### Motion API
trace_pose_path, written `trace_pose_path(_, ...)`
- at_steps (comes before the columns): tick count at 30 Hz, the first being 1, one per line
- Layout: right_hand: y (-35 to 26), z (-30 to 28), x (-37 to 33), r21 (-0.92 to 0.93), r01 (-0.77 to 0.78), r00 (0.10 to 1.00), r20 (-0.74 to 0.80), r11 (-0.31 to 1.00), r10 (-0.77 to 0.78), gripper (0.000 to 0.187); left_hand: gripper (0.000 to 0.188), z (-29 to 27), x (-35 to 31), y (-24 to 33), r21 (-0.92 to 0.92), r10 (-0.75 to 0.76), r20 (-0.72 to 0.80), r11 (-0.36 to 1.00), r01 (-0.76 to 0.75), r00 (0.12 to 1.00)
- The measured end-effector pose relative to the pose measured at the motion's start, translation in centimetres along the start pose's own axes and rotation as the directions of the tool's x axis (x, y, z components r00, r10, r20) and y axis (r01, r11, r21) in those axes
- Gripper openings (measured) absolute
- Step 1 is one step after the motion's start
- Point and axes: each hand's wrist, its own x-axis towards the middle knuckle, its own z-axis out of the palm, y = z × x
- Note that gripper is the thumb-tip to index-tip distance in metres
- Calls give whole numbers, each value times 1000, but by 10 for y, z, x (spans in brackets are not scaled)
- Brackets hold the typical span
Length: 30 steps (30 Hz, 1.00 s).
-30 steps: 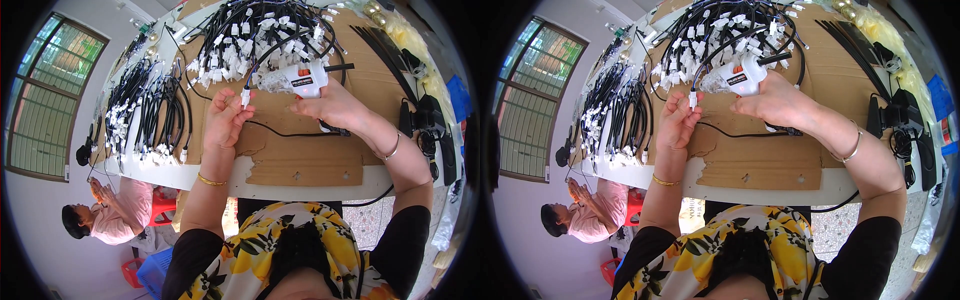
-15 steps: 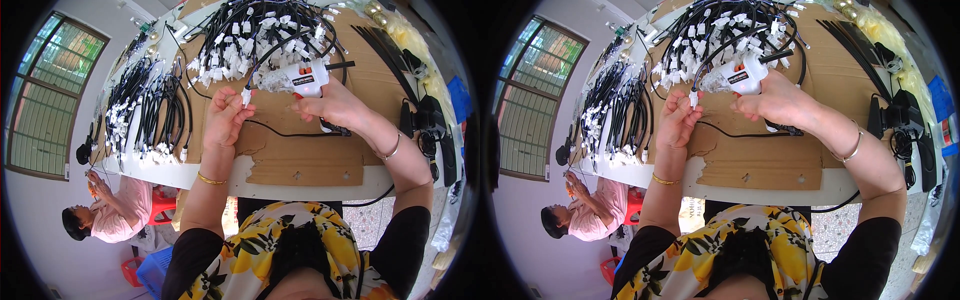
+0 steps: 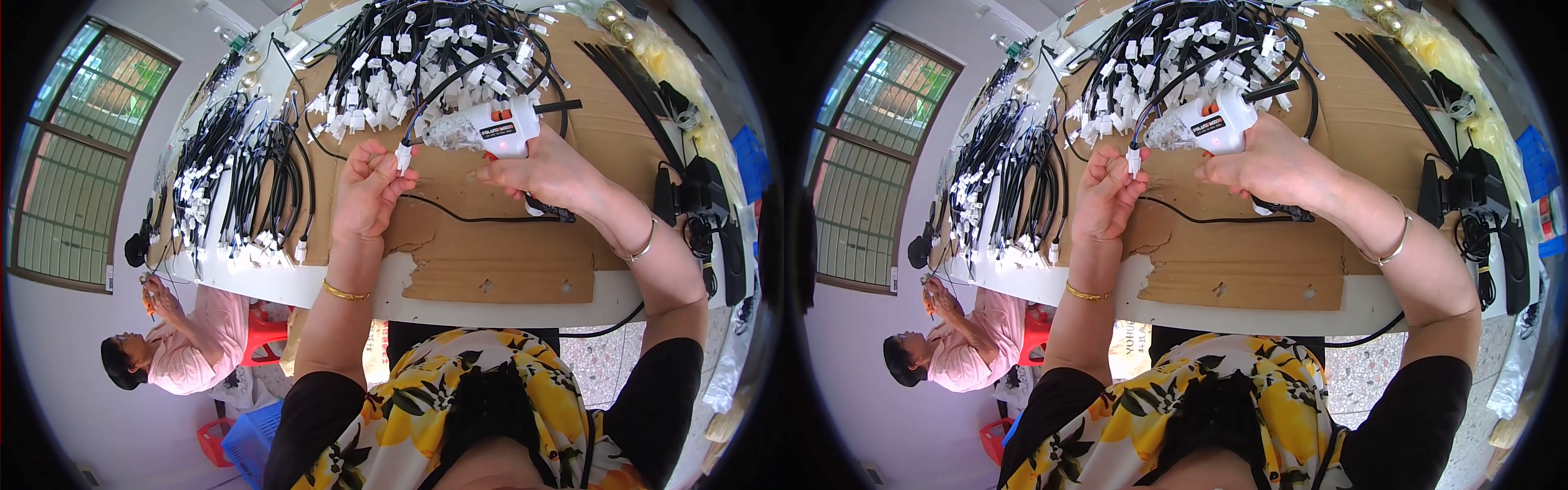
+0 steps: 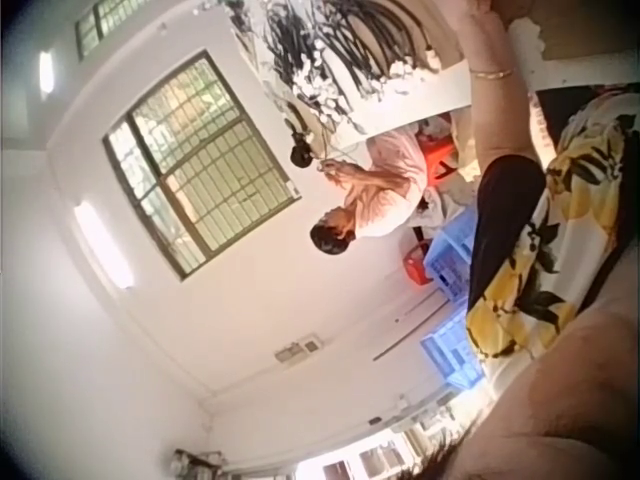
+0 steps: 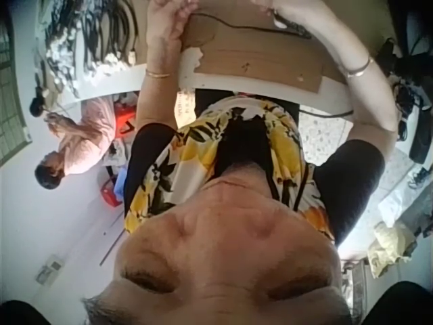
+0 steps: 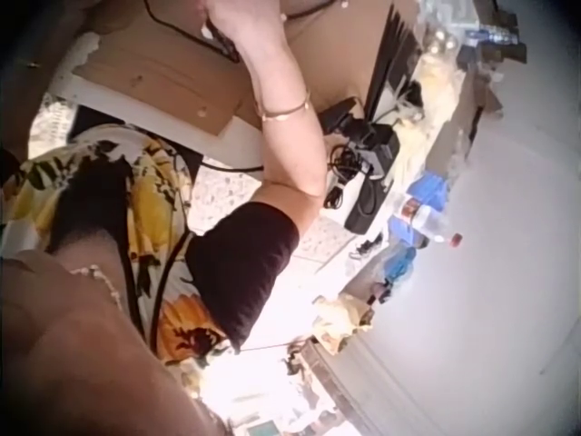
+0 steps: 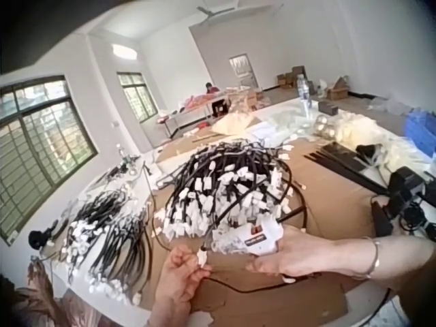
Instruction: Assembling decorative lights by applying hot glue to the ends of fiber optic cable bundles.
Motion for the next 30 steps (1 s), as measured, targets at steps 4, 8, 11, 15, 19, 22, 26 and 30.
trace_pose_path(4,1,-1,0,-16,24,1000,-8,1000,-25,24,14,1,0,0,-12,0,-3,1000,0,1000)
trace_pose_path(8,1,0,0,-25,20,1000,-23,999,-20,24,13,0,0,1,-31,1,-3,1000,-2,1000)
trace_pose_path(11,1,0,1,-33,-14,1000,-18,999,13,24,13,0,0,1,-27,-2,-3,1000,1,1000)
trace_pose_path(15,-2,0,-1,-31,-3,1000,-2,1000,3,23,13,0,0,1,3,10,-5,1000,-10,1000)
trace_pose_path(19,-1,2,-2,-4,32,999,-18,999,-32,22,13,0,0,0,41,30,-25,999,-29,999)
trace_pose_path(22,-2,2,-2,10,21,1000,-6,1000,-21,22,14,1,0,0,68,56,-45,996,-53,997)
trace_pose_path(26,0,1,-1,1,25,1000,-5,1000,-25,22,15,3,1,-1,82,70,-53,994,-66,996)
trace_pose_path(30,0,1,-1,-3,32,999,-12,999,-32,23,15,4,1,-1,92,86,-62,993,-80,994)
